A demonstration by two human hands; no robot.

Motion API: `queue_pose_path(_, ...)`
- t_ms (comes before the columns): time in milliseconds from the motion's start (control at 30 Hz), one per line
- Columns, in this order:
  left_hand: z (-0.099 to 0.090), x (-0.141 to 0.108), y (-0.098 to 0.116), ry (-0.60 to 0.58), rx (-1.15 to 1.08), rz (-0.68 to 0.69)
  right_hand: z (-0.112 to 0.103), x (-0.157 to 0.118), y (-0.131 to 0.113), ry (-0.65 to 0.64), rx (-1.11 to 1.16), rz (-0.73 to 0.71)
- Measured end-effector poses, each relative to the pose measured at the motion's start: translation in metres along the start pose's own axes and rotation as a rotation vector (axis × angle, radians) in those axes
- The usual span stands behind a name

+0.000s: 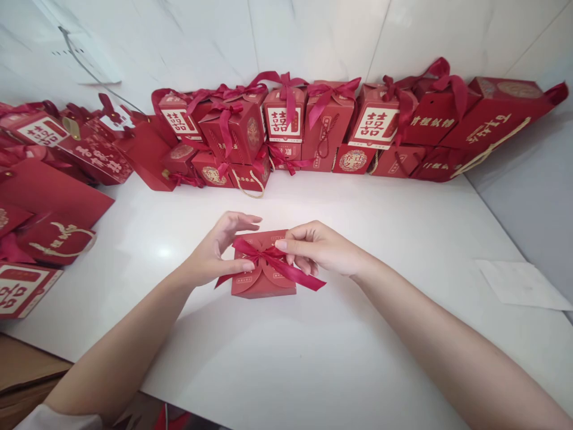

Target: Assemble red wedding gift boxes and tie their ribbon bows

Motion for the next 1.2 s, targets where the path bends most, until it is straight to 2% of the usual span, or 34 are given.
queue_pose_path(100, -0.034, -0.005, -0.004, 0.142, 0.243, -0.102, 0.0, -0.003, -0.001, -0.015, -0.019, 0.015)
queue_pose_path(133, -0.042, -0.007, -0.008, 0.137, 0.324, -0.173, -0.001, -0.003, -0.002, -0.009, -0.024, 0.009)
queue_pose_path(167, -0.045, -0.009, -0.014, 0.08, 0.383, -0.25, -0.002, -0.004, -0.003, -0.005, -0.031, 0.004)
queue_pose_path(233, -0.038, -0.015, -0.026, -0.126, 0.425, -0.373, -0.001, -0.004, -0.004, -0.009, -0.038, 0.003)
queue_pose_path(300, -0.023, -0.021, -0.03, -0.307, 0.392, -0.419, 0.001, -0.004, -0.003, -0.023, -0.035, 0.016)
queue_pose_path(367, -0.01, -0.022, -0.029, -0.398, 0.33, -0.421, 0.002, -0.003, 0.0, -0.03, -0.023, 0.03)
queue_pose_path(533, 0.015, -0.021, -0.025, -0.531, 0.064, -0.396, 0.004, -0.002, 0.0, -0.047, -0.004, 0.029)
queue_pose_path(733, 0.02, -0.02, -0.026, -0.564, -0.068, -0.388, -0.001, -0.003, -0.006, -0.014, 0.032, -0.016)
queue_pose_path(1200, 0.024, -0.022, -0.03, -0.634, -0.055, -0.41, -0.005, 0.002, -0.003, 0.053, -0.086, -0.066)
Point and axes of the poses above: each hand's wrist, its own x-axis towards the middle knuckle, its own z-axis out of the palm, y = z × x, the point moved 10 cm from there along x, towards the middle knuckle, and after that the axes turned 8 degrees about -z, right-handed, at the moved point
